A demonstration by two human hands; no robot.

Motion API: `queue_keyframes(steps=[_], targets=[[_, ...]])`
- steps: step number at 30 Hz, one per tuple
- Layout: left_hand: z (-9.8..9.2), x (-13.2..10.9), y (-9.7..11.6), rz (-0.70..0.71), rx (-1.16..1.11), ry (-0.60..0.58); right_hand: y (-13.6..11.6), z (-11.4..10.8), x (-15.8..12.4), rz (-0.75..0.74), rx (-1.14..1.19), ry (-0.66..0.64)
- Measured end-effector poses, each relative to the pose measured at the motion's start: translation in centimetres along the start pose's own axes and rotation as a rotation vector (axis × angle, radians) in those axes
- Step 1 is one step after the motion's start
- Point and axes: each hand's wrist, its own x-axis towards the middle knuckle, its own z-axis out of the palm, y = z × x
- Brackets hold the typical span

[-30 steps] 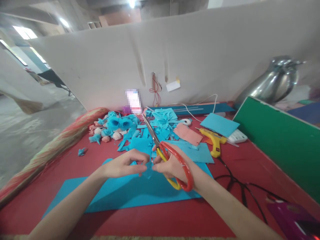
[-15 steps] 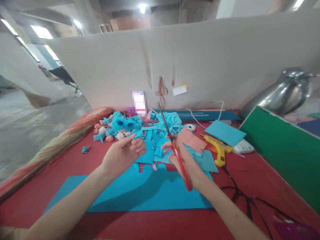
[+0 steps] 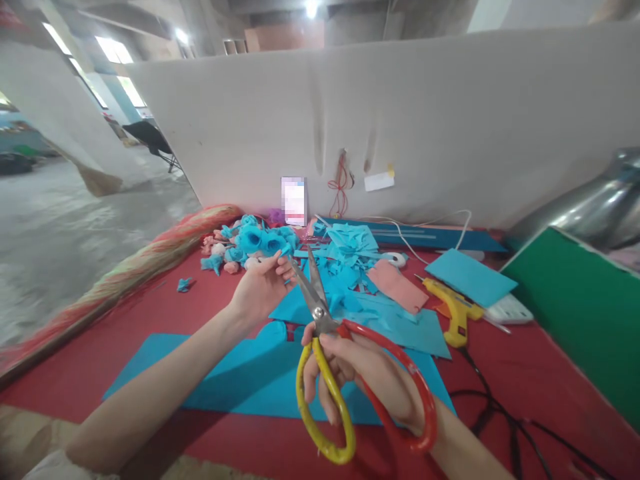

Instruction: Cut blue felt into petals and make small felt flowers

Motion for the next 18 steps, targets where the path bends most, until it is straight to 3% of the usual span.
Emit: queue_keyframes(steps=[4,18], targets=[[0.14,-0.17,-0.24,0.010,0.027,-0.006,0.58,-0.80,0.51,-0.034,0.004,-0.045],[0.07,-0.24,-0.75,0.026,0.105,-0.044,0.21,-0.48,0.34,-0.002,0.018,-0.003]])
